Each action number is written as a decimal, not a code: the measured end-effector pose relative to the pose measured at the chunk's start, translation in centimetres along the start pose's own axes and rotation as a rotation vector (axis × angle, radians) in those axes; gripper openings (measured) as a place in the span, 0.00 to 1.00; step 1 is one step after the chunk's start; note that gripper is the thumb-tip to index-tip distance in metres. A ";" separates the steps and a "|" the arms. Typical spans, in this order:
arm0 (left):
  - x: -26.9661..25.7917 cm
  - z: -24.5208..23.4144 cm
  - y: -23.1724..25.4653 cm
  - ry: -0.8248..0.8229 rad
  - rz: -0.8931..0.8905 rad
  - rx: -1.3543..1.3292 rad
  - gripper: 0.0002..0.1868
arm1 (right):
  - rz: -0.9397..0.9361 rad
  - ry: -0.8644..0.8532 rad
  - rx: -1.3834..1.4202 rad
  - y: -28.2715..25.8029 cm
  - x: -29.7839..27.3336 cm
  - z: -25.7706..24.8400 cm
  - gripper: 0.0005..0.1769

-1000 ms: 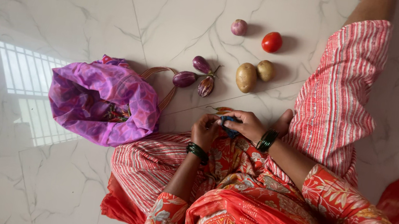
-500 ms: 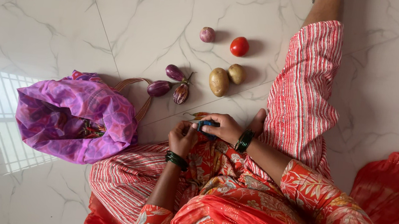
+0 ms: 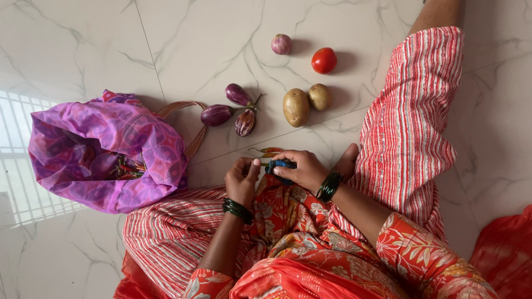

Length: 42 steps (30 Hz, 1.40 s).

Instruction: The person sits on the floor and uses a small knife to trim the stems off green chilies taken from a purple bag. They place the trimmed chilies on the floor next to other vegetables including eggplants, potatoes, a tomato, and an onion.

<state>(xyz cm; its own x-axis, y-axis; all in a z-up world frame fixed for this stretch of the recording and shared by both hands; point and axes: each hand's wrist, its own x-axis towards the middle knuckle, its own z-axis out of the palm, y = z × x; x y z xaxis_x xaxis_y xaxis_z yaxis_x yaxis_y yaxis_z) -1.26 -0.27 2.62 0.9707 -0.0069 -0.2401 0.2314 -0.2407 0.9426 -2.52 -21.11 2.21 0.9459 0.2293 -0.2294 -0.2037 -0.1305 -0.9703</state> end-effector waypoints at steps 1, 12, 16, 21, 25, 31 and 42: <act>-0.2 0.3 0.0 -0.045 -0.025 -0.016 0.15 | -0.019 -0.009 -0.005 0.3 -0.1 0.2 0.18; 0.3 -0.3 -0.7 0.056 0.036 0.002 0.14 | -0.040 0.031 -0.045 -0.4 -0.1 -0.6 0.19; -0.1 0.2 -0.8 -0.068 0.046 -0.003 0.11 | -0.009 -0.012 0.164 0.7 0.2 0.1 0.19; -0.7 0.9 0.7 -0.159 -0.044 0.025 0.08 | -0.047 -0.007 0.148 1.2 0.1 0.2 0.18; -1.0 0.8 1.8 -0.139 -0.027 0.039 0.07 | -0.057 0.034 0.070 0.2 0.0 0.0 0.18; -0.6 0.2 1.5 -0.028 0.056 0.060 0.07 | -0.050 0.061 0.072 -1.0 -0.2 -0.3 0.17; -1.2 0.8 1.6 -0.140 0.210 0.136 0.05 | -0.075 -0.005 0.121 0.6 -0.1 0.1 0.17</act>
<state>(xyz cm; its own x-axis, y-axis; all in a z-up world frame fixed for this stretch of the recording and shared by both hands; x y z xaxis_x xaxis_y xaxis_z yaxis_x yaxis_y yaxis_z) -2.07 -1.38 4.23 0.9759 -0.2025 -0.0812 0.0058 -0.3481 0.9375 -2.75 -21.15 1.64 0.9584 0.2389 -0.1563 -0.1619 0.0041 -0.9868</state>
